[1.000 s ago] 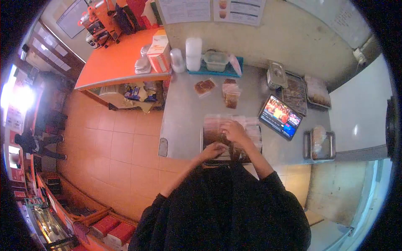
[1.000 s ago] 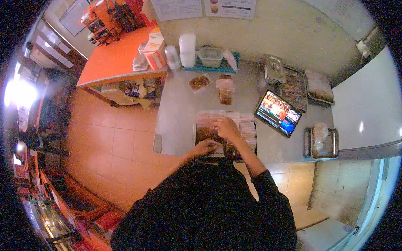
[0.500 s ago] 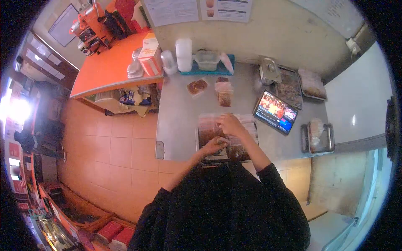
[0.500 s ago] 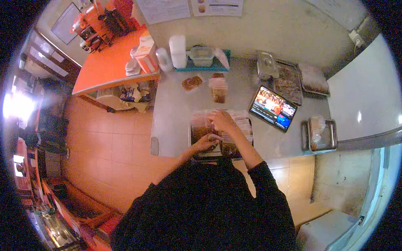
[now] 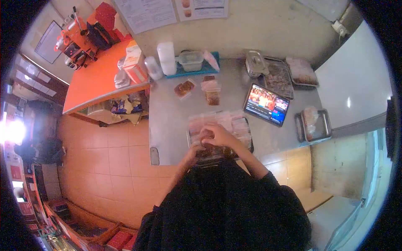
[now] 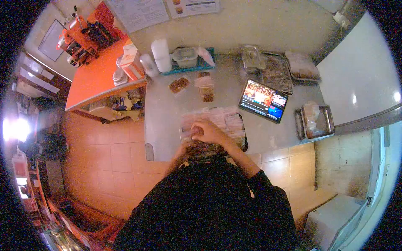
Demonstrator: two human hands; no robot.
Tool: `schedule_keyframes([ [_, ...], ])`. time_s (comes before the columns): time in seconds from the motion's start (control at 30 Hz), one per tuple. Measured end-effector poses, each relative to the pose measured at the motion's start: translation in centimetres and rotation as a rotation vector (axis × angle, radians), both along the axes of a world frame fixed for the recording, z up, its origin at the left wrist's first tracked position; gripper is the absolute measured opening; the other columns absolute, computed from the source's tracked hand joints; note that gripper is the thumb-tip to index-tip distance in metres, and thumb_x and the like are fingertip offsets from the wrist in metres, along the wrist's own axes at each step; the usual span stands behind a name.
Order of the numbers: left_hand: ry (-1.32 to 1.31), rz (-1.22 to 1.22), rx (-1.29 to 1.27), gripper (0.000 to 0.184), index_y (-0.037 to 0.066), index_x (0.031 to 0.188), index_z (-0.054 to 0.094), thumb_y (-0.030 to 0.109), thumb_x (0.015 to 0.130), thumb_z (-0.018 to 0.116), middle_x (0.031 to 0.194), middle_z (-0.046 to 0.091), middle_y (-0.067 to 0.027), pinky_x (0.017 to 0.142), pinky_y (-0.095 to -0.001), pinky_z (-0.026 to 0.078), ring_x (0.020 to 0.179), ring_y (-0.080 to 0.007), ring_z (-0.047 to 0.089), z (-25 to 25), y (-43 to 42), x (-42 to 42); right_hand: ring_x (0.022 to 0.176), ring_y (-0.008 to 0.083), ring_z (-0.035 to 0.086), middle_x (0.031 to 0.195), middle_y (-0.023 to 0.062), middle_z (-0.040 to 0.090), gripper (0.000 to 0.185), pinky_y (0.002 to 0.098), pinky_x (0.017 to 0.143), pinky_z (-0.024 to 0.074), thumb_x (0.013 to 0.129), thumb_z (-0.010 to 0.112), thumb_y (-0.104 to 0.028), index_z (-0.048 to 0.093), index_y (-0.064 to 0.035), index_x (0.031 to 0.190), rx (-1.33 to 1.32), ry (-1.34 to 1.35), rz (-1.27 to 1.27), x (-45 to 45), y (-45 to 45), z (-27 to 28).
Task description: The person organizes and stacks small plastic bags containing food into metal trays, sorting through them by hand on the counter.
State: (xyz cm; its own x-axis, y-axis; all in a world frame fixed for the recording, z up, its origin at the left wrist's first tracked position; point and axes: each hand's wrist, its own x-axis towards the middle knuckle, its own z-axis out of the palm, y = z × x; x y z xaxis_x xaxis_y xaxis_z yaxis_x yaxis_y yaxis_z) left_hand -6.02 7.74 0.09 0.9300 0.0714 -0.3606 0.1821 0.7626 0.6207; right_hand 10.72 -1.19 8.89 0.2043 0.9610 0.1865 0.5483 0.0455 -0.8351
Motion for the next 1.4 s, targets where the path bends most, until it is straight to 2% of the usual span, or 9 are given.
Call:
schedule_keyframes([
  [0.37,0.041,0.331,0.216,0.026,0.002,0.113,0.051,0.008,0.087,0.051,0.104,0.057,-0.0075,0.08,-0.0331,0.049,0.096,-0.0201,0.055,5.6,-0.6,-0.1,0.07,0.0233,0.06,0.08,0.0109,0.062,0.016,0.0318,0.065,0.0472,0.073,0.065,-0.005,0.061,-0.0034,0.088,0.203,0.013,-0.244,-1.1,1.8,0.0],
  [0.57,0.177,0.569,0.298,0.022,0.006,0.109,0.052,0.012,0.089,0.051,0.097,0.057,-0.0059,0.07,-0.0279,0.048,0.088,-0.0163,0.056,3.7,0.9,-3.6,0.071,0.0225,0.059,0.078,0.0114,0.061,0.009,0.0319,0.066,0.0462,0.079,0.06,-0.008,0.058,-0.0023,0.085,-0.004,0.073,-0.113,0.0,1.4,1.6],
  [0.77,0.218,0.443,0.339,0.015,0.008,0.097,0.056,0.02,0.088,0.055,0.085,0.058,-0.0014,0.065,-0.0259,0.047,0.076,-0.0124,0.056,3.9,1.7,-6.9,0.075,0.0264,0.059,0.079,0.0137,0.06,0.017,0.0367,0.071,0.0449,0.081,0.059,-0.019,0.056,-0.003,0.085,-0.211,-0.036,0.152,-0.8,0.4,-0.6],
  [0.87,0.274,0.056,0.472,0.021,0.006,0.102,0.058,0.022,0.089,0.055,0.093,0.058,-0.0044,0.073,-0.0278,0.047,0.085,-0.0151,0.057,6.0,1.5,-6.8,0.075,0.029,0.058,0.078,0.0143,0.06,0.017,0.0385,0.07,0.045,0.079,0.061,-0.022,0.058,-0.0052,0.083,-0.307,0.011,0.307,-1.2,0.4,-2.0],
  [0.93,0.136,-0.234,0.639,0.03,0.005,0.114,0.055,0.022,0.09,0.053,0.103,0.056,-0.0074,0.083,-0.03,0.045,0.095,-0.0183,0.055,4.7,0.6,-5.5,0.077,0.029,0.059,0.079,0.0133,0.06,0.015,0.0398,0.069,0.0456,0.077,0.062,-0.022,0.061,-0.0074,0.081,-0.353,-0.116,0.126,-1.7,0.9,-3.3],
  [1.07,-0.045,-0.243,0.849,0.034,0.005,0.119,0.053,0.023,0.091,0.051,0.11,0.053,-0.0092,0.091,-0.0325,0.041,0.101,-0.0199,0.051,2.1,-1.0,-2.3,0.088,0.0278,0.058,0.086,0.0099,0.06,0.014,0.0408,0.074,0.0449,0.074,0.064,-0.022,0.063,-0.0085,0.08,-0.142,-0.228,-0.063,-1.5,2.5,-5.7],
  [1.2,0.169,-0.211,0.851,0.037,0.008,0.122,0.051,0.024,0.088,0.054,0.102,0.055,-0.009,0.074,-0.0329,0.051,0.092,-0.0172,0.054,-1.3,-1.6,0.1,0.101,0.0272,0.052,0.098,0.0067,0.056,0.015,0.0405,0.084,0.0419,0.07,0.066,-0.02,0.064,-0.0089,0.081,-0.028,-0.378,-0.126,-1.2,3.2,-4.8],
  [1.33,0.336,-0.222,0.833,0.04,0.01,0.123,0.049,0.022,0.086,0.056,0.097,0.058,-0.0055,0.052,-0.0297,0.054,0.082,-0.0148,0.056,0.9,-1.2,0.6,0.1,0.0279,0.051,0.102,0.0086,0.054,0.015,0.0395,0.088,0.0411,0.068,0.066,-0.015,0.063,-0.0074,0.08,0.027,-0.482,-0.143,-1.0,3.4,-4.7],
  [1.4,0.295,-0.21,0.868,0.039,0.01,0.123,0.049,0.021,0.086,0.055,0.098,0.059,-0.0046,0.053,-0.03,0.054,0.082,-0.0149,0.056,0.2,-1.2,0.5,0.094,0.0297,0.052,0.097,0.0089,0.053,0.015,0.0411,0.084,0.0418,0.066,0.065,-0.013,0.061,-0.0063,0.079,0.05,-0.414,-0.115,-0.9,3.6,-5.2],
])
